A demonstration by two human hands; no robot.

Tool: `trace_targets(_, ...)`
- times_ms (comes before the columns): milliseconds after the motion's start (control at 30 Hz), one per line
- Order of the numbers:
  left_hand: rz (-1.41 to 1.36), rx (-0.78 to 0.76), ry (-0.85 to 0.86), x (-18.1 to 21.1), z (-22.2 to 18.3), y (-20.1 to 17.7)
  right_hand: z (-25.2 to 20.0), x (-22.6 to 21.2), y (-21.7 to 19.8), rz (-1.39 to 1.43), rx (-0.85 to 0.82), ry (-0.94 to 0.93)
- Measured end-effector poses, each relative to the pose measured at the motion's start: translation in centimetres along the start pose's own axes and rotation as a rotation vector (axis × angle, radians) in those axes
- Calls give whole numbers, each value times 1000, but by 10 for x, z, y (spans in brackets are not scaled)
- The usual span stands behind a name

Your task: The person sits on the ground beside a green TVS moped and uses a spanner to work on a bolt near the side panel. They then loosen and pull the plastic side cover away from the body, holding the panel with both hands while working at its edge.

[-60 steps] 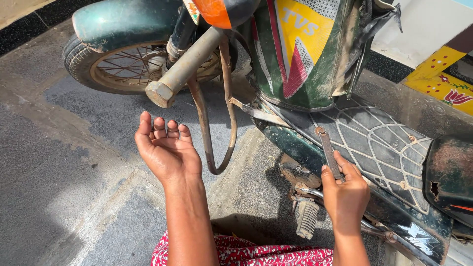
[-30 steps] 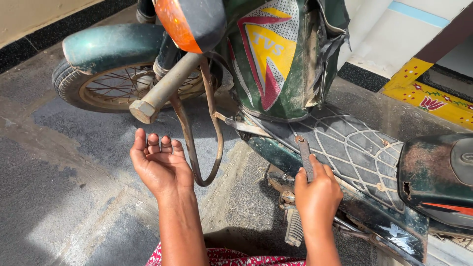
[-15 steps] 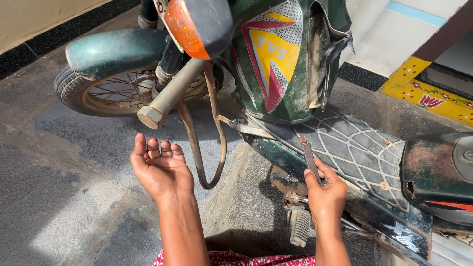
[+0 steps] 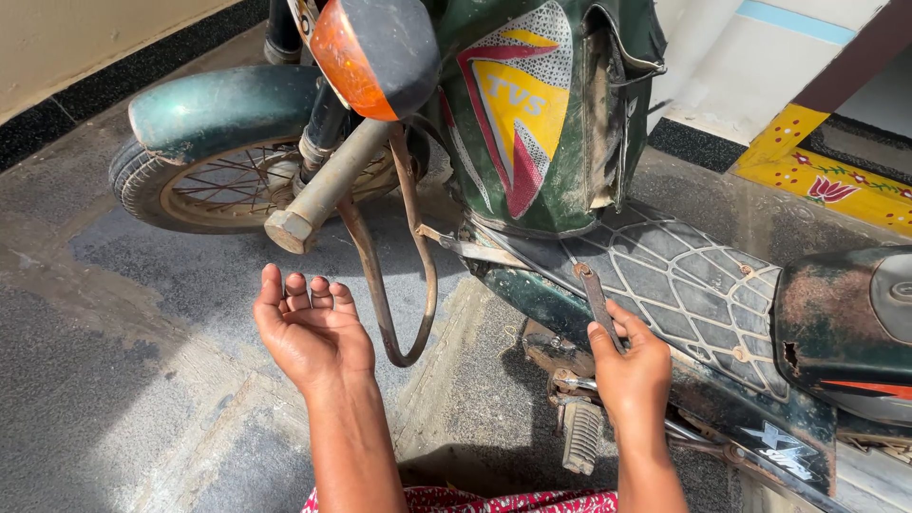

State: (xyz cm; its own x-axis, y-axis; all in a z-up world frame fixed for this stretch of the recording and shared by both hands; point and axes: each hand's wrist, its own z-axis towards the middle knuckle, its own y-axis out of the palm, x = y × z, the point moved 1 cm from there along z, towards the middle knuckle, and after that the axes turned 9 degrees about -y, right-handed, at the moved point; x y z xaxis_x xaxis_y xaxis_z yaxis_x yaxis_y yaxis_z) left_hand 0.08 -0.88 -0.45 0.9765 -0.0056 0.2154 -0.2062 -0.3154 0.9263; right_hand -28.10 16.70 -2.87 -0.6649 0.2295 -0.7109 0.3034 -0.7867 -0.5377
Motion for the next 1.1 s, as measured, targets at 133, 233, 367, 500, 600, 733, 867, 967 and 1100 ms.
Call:
trace_targets(133, 8, 7, -14, -4, -2, -1, 6, -30, -7, -188, -82, 94)
trace_targets(233, 7, -16, -4, -5, -2, -3, 5, 8, 6, 108, -71, 220)
trace_targets(367, 8, 5, -21, -6, -5, -2, 4, 10, 8, 230, -22, 97)
trace_targets(500, 12, -4, -23, -5, -7, -3, 21, 22, -2, 220, -119, 111)
trace_targets(600, 20, 14, -17, -5, -8, -2, 47, 39, -17, 329, -258, 154)
trace_targets(733, 20, -22, -22, -8, -5, -6, 77, 55, -30, 355, -376, 59)
trace_targets(867, 26, -14, -35, -14, -10, -3, 118, 68, -37, 218, -573, -65)
trace_targets(967, 35, 25, -37, -16, -14, 1, 155, 63, -38, 123, -731, -103)
trace_targets(1100, 52, 18, -2, -15, -13, 2, 213, 50, -21, -107, -920, -456)
